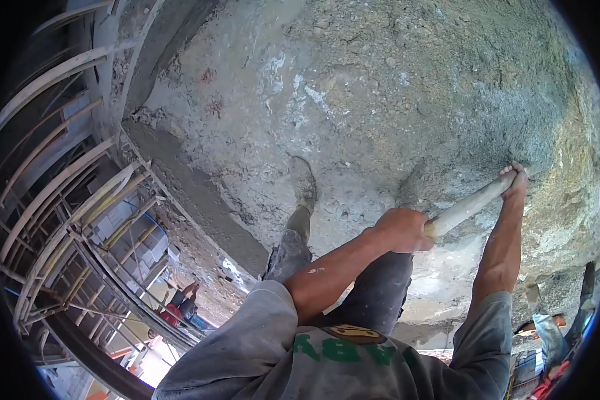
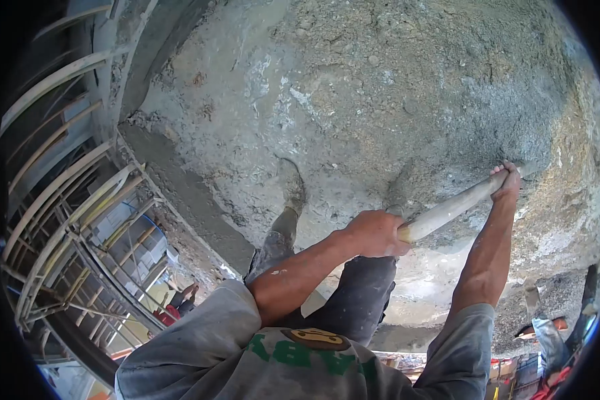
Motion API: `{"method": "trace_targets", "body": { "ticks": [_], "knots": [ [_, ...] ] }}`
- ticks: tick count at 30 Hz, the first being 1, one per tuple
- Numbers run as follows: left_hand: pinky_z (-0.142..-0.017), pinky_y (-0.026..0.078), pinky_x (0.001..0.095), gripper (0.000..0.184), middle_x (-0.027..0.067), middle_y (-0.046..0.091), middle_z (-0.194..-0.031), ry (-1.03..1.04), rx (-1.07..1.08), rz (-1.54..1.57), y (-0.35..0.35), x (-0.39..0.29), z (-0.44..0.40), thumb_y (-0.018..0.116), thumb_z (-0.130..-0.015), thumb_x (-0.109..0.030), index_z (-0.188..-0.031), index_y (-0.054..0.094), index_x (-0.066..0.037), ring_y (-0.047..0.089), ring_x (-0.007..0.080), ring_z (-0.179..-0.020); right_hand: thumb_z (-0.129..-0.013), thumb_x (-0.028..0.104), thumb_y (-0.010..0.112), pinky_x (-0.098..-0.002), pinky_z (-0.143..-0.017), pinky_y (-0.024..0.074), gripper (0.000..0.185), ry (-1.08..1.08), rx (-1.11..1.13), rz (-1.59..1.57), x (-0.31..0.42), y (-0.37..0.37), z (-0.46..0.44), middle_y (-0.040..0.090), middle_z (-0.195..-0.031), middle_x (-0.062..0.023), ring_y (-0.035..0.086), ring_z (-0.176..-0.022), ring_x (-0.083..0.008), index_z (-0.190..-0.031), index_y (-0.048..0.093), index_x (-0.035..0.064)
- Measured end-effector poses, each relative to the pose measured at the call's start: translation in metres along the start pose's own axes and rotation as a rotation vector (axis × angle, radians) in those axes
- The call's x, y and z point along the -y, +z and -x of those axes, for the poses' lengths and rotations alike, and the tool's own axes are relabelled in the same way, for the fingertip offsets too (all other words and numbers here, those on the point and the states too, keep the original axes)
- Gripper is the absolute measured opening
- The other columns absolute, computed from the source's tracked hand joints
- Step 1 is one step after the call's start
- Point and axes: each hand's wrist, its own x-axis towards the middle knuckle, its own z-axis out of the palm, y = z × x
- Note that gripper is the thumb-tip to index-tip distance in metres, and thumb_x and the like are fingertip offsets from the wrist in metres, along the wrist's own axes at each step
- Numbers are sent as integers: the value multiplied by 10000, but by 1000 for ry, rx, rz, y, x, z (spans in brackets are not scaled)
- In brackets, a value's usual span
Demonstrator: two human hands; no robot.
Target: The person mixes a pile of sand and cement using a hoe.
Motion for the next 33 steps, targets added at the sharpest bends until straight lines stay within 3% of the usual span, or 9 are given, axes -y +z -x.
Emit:
{"method": "trace_targets", "body": {
  "ticks": [6, 12, 16, 20, 22, 24, 26, 28, 33],
  "knots": [
    [-719, 483, 422, 520, 176, 654, -878, 40, -74, 30, -18, 144, 92, 691, -713, -470, -1030, 619, -64, 627, 353, -824, -785, 92, 533, -351, -470, 474, 69, -27, -168, -42, -102, 112, 130, 480, -621, -72, 502, -502, -214, -751, 492, 48],
    [-936, 376, 473, 338, 101, 622, -1006, -534, -268, -336, -53, 314, 257, 721, -619, -238, -931, 645, -134, 572, 301, -1024, -749, 34, 565, -395, -500, 490, 40, 328, -6, -278, -342, 247, 242, 508, -649, -104, 547, -520, -258, -766, 534, 15],
    [-741, 519, 410, 260, 179, 659, -839, -676, -425, -329, -41, 372, 400, 732, -578, -152, -817, 666, -76, 640, 346, -798, -693, 30, 653, -392, -574, 506, 130, 562, 61, -268, -406, 306, 354, 592, -703, -114, 615, -594, -271, -797, 591, -15],
    [-739, 516, 412, 311, 141, 672, -820, -688, -435, -264, -14, 352, 399, 792, -563, -183, -834, 686, -74, 649, 310, -774, -682, 26, 670, -377, -562, 504, 124, 536, 113, -255, -317, 288, 381, 607, -703, -125, 629, -595, -265, -769, 594, -18],
    [-762, 504, 409, 348, 143, 670, -805, -604, -394, -80, -6, 268, 319, 804, -566, -255, -836, 688, -67, 650, 313, -771, -716, 48, 658, -357, -529, 507, 105, 280, 170, -303, -237, 245, 344, 603, -663, -121, 629, -562, -247, -742, 594, -30],
    [-793, 465, 454, 423, 167, 656, -847, -295, -92, -290, 2, 177, 214, 765, -616, -392, -832, 667, -42, 625, 342, -820, -741, 55, 636, -334, -485, 496, 104, -15, 78, -248, -124, 186, 302, 587, -644, -105, 600, -509, -213, -746, 582, -33],
    [-764, 453, 463, 538, 192, 630, -863, 357, -203, -293, 35, 108, 108, 764, -615, -450, -922, 636, -27, 590, 374, -838, -764, 53, 611, -332, -445, 504, 101, -294, 40, -274, 5, 126, 277, 535, -618, -79, 575, -454, -203, -754, 556, -32],
    [-746, 496, 414, 551, 172, 666, -876, 243, 63, -110, 35, 5, 17, 730, -667, -500, -1030, 652, -92, 638, 361, -845, -793, 31, 563, -313, -454, 540, 91, -549, -43, -101, 125, 74, 260, 536, -670, -103, 565, -497, -178, -813, 539, -55],
    [-705, 498, 393, 565, 132, 677, -825, 530, -131, -324, -44, -169, -109, 728, -668, -486, -1041, 648, -69, 656, 309, -769, -836, 82, 540, -342, -523, 537, 107, -782, -10, -148, 319, -10, 130, 498, -698, -87, 540, -567, -201, -882, 486, 3]
  ]
}}
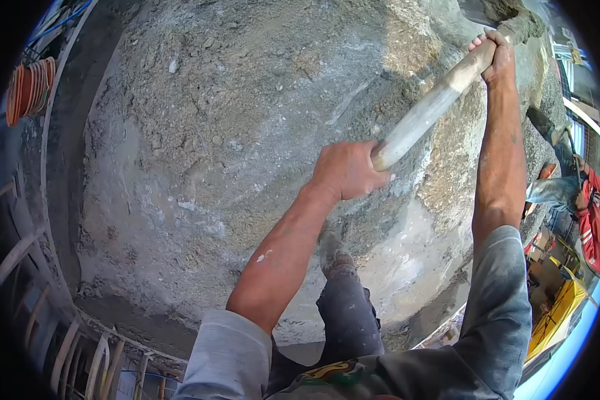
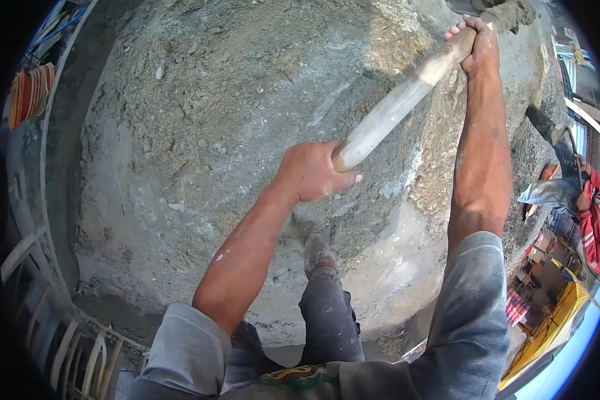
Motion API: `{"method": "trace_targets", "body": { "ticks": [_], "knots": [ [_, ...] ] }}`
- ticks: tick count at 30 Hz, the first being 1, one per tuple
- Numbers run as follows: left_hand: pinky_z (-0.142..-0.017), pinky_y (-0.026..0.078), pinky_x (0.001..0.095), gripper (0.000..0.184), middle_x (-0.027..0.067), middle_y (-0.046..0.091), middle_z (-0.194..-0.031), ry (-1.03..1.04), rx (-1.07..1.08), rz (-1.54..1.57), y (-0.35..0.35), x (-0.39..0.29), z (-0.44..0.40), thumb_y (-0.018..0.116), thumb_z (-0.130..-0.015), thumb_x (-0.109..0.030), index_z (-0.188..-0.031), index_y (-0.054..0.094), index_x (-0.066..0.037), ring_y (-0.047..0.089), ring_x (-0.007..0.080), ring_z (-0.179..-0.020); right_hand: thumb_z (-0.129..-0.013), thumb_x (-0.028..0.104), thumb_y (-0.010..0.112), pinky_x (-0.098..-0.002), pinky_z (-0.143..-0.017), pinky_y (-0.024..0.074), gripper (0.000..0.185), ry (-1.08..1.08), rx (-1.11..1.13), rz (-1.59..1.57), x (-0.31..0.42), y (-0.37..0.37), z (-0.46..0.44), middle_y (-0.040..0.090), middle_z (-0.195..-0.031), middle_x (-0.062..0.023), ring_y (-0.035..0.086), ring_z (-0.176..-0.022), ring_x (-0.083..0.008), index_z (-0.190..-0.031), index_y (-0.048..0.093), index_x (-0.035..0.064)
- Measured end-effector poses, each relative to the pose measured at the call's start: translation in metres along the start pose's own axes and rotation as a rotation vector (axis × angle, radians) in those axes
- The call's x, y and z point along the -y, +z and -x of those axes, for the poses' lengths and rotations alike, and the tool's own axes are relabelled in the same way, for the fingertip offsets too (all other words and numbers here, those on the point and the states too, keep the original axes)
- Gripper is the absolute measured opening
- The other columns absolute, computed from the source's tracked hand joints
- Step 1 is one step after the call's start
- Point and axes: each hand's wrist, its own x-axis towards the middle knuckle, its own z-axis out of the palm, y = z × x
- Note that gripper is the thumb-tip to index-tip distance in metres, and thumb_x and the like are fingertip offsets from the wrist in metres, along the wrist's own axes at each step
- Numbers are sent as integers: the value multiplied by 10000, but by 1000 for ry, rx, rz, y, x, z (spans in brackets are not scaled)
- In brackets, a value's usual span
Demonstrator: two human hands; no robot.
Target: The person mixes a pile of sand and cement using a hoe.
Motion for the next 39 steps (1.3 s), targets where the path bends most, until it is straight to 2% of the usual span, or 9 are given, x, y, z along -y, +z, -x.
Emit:
{"method": "trace_targets", "body": {
  "ticks": [3, 8, 19, 21, 23, 27, 31, 34, 39],
  "knots": [
    [-699, 492, 378, 562, 136, 673, -811, -190, 38, 74, -1, 32, 20, 735, -676, -465, -1036, 642, -44, 657, 294, -759, -839, 76, 526, -365, -486, 527, 83, 222, -6, 62, -95, 10, -25, 493, -715, -96, 534, -540, -215, -853, 469, 17],
    [-760, 493, 419, 584, 173, 673, -888, -641, 116, 13, 16, 106, 206, 685, -691, -497, -1051, 626, -41, 646, 337, -857, -760, 48, 544, -401, -404, 484, 83, 682, -100, -39, -331, 92, 172, 505, -659, -107, 532, -465, -237, -817, 509, -2],
    [-816, 510, 412, 532, 140, 680, -988, -1354, 230, -99, 97, 184, 599, 716, -623, -404, -1074, 645, -133, 651, 301, -936, -715, 85, 643, -385, -481, 497, 119, 1266, 52, -84, -401, 184, 592, 580, -661, -104, 597, -542, -231, -767, 574, 3],
    [-803, 516, 393, 523, 133, 689, -961, -1329, 130, -61, 108, 153, 662, 760, -613, -395, -1043, 658, -116, 662, 297, -898, -671, 51, 686, -341, -487, 480, 156, 1334, 50, -179, -359, 182, 639, 584, -639, -95, 604, -530, -216, -747, 567, -13],
    [-588, 490, 414, 383, 111, 638, -790, -867, -348, 145, 168, 178, 753, 642, -826, -322, -1048, 617, -11, 591, 306, -661, -670, 47, 688, -334, -502, 482, 158, 1347, 72, -192, -313, 179, 623, 592, -647, -96, 614, -549, -215, -762, 571, -8],
    [-767, 524, 376, 493, 127, 698, -896, -1243, 116, 39, 94, 104, 526, 791, -600, -411, -965, 684, -97, 670, 299, -835, -720, 38, 652, -319, -566, 496, 115, 1019, 93, -248, -231, 141, 497, 593, -667, -73, 612, -601, -182, -797, 580, -6],
    [-670, 508, 367, 487, 137, 681, -767, -653, 90, 259, 97, 71, 225, 797, -614, -469, -823, 690, -41, 676, 268, -744, -746, 65, 690, -303, -543, 513, 468, 361, 96, -215, -97, 70, 251, 539, -765, -63, 580, -583, -164, -1103, 404, -34],
    [-727, 519, 362, 536, 139, 690, -808, -262, 49, 138, 76, 2, 14, 773, -637, -517, -903, 696, -58, 681, 272, -778, -785, 108, 675, -308, -480, 540, 261, -51, 39, -26, -12, 18, 99, 551, -667, -78, 600, -540, -166, -931, 503, -22],
    [-553, 458, 308, 450, 51, 586, -625, -82, -116, 317, 76, -74, -104, 745, -746, -410, -848, 634, 14, 534, 119, -563, -870, 135, 536, -335, -452, 535, 122, 150, -31, 106, -54, -59, -27, 526, -612, -50, 581, -500, -165, -811, 542, 29]
  ]
}}
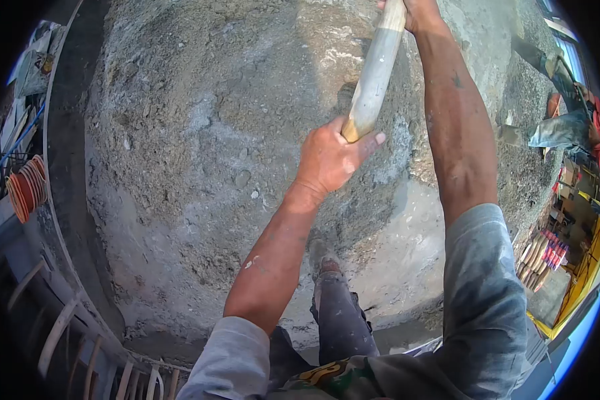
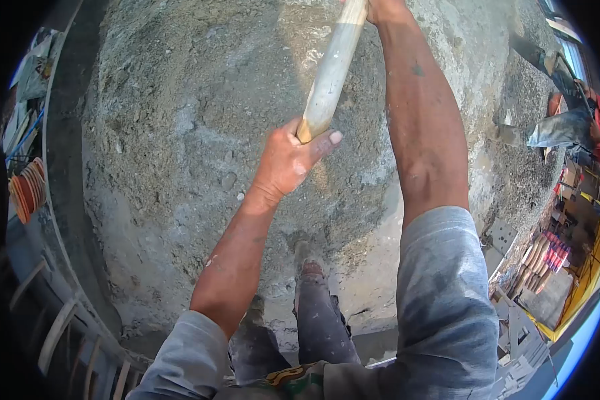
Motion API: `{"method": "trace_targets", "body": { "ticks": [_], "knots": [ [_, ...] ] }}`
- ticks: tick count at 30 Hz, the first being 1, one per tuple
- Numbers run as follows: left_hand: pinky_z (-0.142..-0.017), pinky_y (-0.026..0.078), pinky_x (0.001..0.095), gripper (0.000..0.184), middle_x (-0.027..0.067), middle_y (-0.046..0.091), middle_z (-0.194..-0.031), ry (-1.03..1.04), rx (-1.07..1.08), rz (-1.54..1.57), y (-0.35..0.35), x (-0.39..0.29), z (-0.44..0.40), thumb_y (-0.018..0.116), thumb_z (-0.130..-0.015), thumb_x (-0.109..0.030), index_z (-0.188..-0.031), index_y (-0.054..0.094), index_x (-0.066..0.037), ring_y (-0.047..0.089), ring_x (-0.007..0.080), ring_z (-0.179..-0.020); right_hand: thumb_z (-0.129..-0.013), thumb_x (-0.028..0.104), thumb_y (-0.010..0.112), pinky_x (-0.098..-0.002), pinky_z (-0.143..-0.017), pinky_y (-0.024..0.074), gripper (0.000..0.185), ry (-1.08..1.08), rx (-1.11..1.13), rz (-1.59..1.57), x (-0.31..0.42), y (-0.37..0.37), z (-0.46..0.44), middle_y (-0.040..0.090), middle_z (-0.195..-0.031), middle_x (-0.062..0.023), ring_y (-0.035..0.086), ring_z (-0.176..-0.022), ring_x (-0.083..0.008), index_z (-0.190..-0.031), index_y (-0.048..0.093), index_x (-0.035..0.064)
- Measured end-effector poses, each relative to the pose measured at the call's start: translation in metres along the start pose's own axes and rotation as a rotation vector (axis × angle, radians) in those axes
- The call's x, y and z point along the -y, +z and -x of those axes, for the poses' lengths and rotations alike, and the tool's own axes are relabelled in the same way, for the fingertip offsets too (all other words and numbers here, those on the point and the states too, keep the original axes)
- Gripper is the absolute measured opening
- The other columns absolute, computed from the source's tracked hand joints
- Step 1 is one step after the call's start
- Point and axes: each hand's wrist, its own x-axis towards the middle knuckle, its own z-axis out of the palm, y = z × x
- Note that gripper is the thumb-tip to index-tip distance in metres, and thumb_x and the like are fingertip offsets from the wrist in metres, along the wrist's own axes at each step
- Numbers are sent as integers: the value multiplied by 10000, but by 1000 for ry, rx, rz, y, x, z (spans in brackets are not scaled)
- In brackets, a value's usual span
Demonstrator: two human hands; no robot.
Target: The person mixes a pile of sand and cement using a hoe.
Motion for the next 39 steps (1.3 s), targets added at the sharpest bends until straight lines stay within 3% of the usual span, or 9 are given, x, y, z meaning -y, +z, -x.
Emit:
{"method": "trace_targets", "body": {
  "ticks": [3, 9, 13, 19, 27, 31, 34, 35, 39],
  "knots": [
    [-563, 468, 321, 481, 69, 603, -640, -336, 88, -35, 9, 30, 51, 722, -756, -443, -888, 638, 12, 568, 156, -573, -859, 116, 505, -392, -443, 525, 127, 248, -75, 69, -107, -12, 2, 508, -618, -76, 562, -486, -202, -865, 552, -2],
    [-625, 488, 355, 536, 121, 655, -725, -442, 109, -384, -30, 93, 197, 736, -721, -470, -932, 649, 15, 627, 239, -646, -746, 101, 587, -415, -405, 476, 122, 544, -113, -309, -214, 28, 142, 498, -631, -101, 527, -445, -248, -792, 550, -6],
    [-620, 484, 328, 507, 108, 644, -724, -641, 43, -311, -91, 146, 287, 761, -712, -412, -921, 641, 34, 609, 179, -641, -727, 99, 581, -391, -396, 475, 91, 598, -119, -177, -270, 115, 245, 485, -614, -81, 526, -437, -224, -739, 522, 30],
    [-770, 495, 401, 542, 165, 678, -926, -900, -9, -325, -151, 219, 507, 709, -669, -454, -1046, 645, -70, 655, 321, -872, -728, 93, 641, -361, -346, 451, 138, 719, -33, -228, -372, 239, 470, 536, -601, -99, 544, -396, -224, -733, 557, -15],
    [-778, 518, 411, 467, 151, 688, -895, -1279, 112, -548, -160, 209, 758, 703, -631, -455, -928, 695, -95, 667, 297, -866, -692, 46, 683, -389, -536, 518, 162, 1325, 237, -255, -326, 282, 719, 573, -671, -96, 610, -572, -242, -793, 564, 3],
    [-777, 515, 409, 428, 135, 690, -846, -1114, 189, -536, -155, 215, 630, 726, -628, -419, -905, 689, -95, 671, 306, -814, -686, -9, 631, -339, -492, 478, 251, 1021, 210, -350, -236, 249, 576, 541, -650, -76, 570, -529, -194, -901, 500, -16],
    [-820, 409, 407, 506, 158, 630, -929, -328, 92, -559, -117, 154, 403, 751, -606, -407, -954, 645, -57, 560, 337, -878, -731, 1, 615, -307, -440, 473, 279, 578, 131, -374, -147, 199, 386, 547, -682, -83, 546, -479, -175, -968, 481, -59],
    [-752, 456, 410, 378, 108, 605, -732, -53, -84, -378, -99, 132, 336, 765, -631, -340, -837, 641, -49, 580, 330, -814, -743, 11, 620, -305, -428, 484, 304, 360, 148, -419, -95, 178, 326, 537, -668, -79, 547, -481, -165, -994, 464, -57],
    [-646, 470, 301, 374, 31, 615, -716, 28, 103, 90, -71, 36, 82, 779, -724, -361, -825, 638, -29, 565, 105, -672, -827, 101, 614, -296, -477, 555, 192, -133, 200, -153, 43, 110, 116, 533, -672, -57, 593, -556, -156, -928, 487, -3]
  ]
}}
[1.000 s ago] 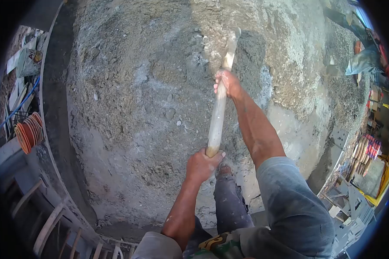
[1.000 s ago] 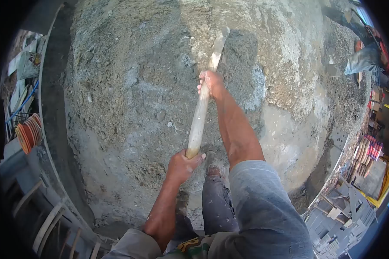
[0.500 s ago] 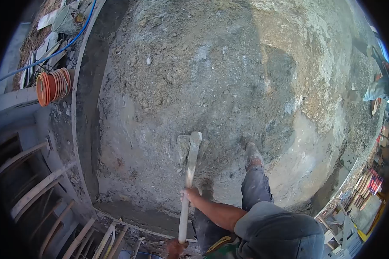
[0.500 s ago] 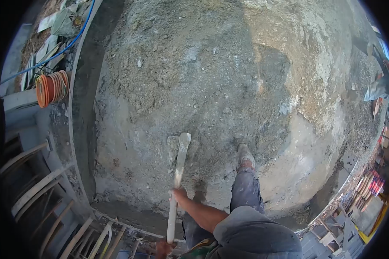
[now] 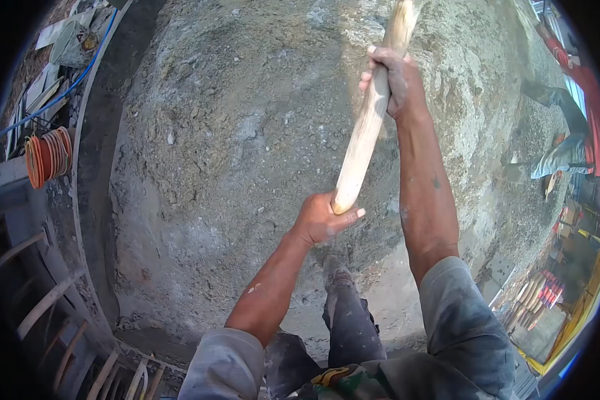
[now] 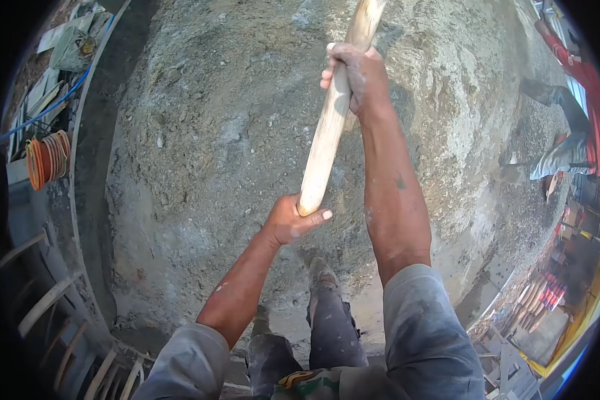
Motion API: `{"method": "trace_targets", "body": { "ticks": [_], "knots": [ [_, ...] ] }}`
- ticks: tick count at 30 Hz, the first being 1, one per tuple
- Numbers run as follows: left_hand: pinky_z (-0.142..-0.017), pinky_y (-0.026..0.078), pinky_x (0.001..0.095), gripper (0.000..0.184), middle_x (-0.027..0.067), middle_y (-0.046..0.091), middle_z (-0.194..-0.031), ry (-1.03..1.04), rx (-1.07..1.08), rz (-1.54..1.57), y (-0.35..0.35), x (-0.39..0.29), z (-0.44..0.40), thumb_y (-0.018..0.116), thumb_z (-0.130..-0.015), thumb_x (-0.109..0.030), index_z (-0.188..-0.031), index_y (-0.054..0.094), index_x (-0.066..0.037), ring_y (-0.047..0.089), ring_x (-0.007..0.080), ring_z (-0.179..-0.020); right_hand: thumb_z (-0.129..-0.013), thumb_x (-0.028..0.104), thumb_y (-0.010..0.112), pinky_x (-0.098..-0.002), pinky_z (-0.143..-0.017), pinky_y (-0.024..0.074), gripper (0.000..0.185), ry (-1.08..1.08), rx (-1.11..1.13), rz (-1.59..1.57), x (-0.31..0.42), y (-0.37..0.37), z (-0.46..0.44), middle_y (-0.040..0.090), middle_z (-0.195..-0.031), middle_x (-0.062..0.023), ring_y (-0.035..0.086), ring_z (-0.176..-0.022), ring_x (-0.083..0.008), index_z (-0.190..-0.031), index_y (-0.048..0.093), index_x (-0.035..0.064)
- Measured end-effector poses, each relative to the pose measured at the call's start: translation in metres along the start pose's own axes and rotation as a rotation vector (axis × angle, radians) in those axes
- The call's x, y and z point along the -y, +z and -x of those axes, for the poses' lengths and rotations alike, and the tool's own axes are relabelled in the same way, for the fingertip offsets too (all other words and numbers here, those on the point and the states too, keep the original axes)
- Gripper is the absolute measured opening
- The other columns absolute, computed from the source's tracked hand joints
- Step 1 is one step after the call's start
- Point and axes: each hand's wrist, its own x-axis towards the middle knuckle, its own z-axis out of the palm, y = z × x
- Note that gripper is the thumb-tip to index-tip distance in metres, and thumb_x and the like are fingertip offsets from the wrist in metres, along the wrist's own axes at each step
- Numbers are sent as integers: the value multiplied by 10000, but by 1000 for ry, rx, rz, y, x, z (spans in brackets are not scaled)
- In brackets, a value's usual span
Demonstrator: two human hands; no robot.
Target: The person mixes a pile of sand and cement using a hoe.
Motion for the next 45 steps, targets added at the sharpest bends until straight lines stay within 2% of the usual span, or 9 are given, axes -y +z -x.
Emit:
{"method": "trace_targets", "body": {
  "ticks": [4, 8, 10, 17, 23, 31, 36, 41, 45],
  "knots": [
    [-506, 426, 259, 450, 12, 567, -631, 128, -17, 89, -22, -54, -110, 740, -760, -401, -898, 612, 8, 519, 88, -554, -849, 135, 571, -294, -476, 523, 107, 36, 57, 25, -5, -47, -90, 529, -630, -43, 568, -530, -149, -810, 526, 46],
    [-462, 395, 254, 463, -2, 531, -605, -310, 2, 271, -4, 14, -57, 722, -774, -425, -934, 618, -3, 494, 81, -505, -825, 119, 537, -355, -428, 489, 64, 428, -82, 93, -155, -68, -109, 496, -610, -54, 514, -474, -187, -818, 520, 57],
    [-468, 403, 264, 478, 5, 536, -606, -440, -43, 198, 12, 76, -1, 713, -775, -446, -942, 628, -6, 501, 89, -504, -787, 143, 560, -422, -413, 476, 145, 621, -220, 145, -245, -62, -56, 492, -625, -97, 509, -427, -248, -826, 548, 4],
    [-619, 475, 347, 552, 101, 639, -729, -565, -57, -11, -13, 84, 189, 654, -768, -538, -973, 649, -26, 623, 228, -647, -765, 134, 504, -373, -447, 469, 83, 850, -66, 150, -290, 14, 122, 444, -650, -63, 498, -491, -202, -797, 452, 77],
    [-771, 476, 420, 519, 163, 667, -932, -649, -114, -74, -55, 166, 403, 655, -727, -500, -1006, 657, -63, 637, 320, -886, -807, 158, 420, -338, -505, 425, 93, 983, -33, 175, -366, 121, 314, 425, -623, -33, 440, -526, -170, -723, 403, 121],
    [-850, 432, 425, 306, 32, 664, -895, -977, -467, -412, -28, 255, 764, 680, -665, -353, -925, 653, -194, 616, 222, -966, -759, 86, 577, -427, -708, 515, 150, 1303, 363, 135, -432, 278, 644, 516, -774, -70, 549, -717, -246, -871, 479, 76],
    [-955, 347, 462, 313, -18, 622, -960, -1226, -512, -335, 5, 242, 892, 714, -671, -322, -967, 654, -239, 537, 204, -1081, -787, 104, 612, -449, -881, 483, 191, 1505, 601, 82, -368, 322, 742, 604, -919, -104, 594, -902, -289, -946, 525, 44],
    [-1002, 346, 441, 328, 18, 601, -1105, -1056, -701, -333, -1, 247, 834, 710, -715, -301, -1019, 639, -200, 499, 239, -1145, -803, 174, 589, -484, -909, 464, 153, 1299, 668, 82, -338, 318, 680, 623, -929, -101, 598, -936, -306, -887, 577, 46],
    [-980, 349, 418, 366, 88, 601, -1026, -628, -763, -314, -1, 210, 696, 697, -721, -324, -1023, 619, -133, 527, 269, -1087, -726, 152, 542, -442, -757, 502, 94, 1024, 601, -93, -293, 269, 535, 552, -727, -74, 564, -723, -252, -764, 515, 70]
  ]
}}
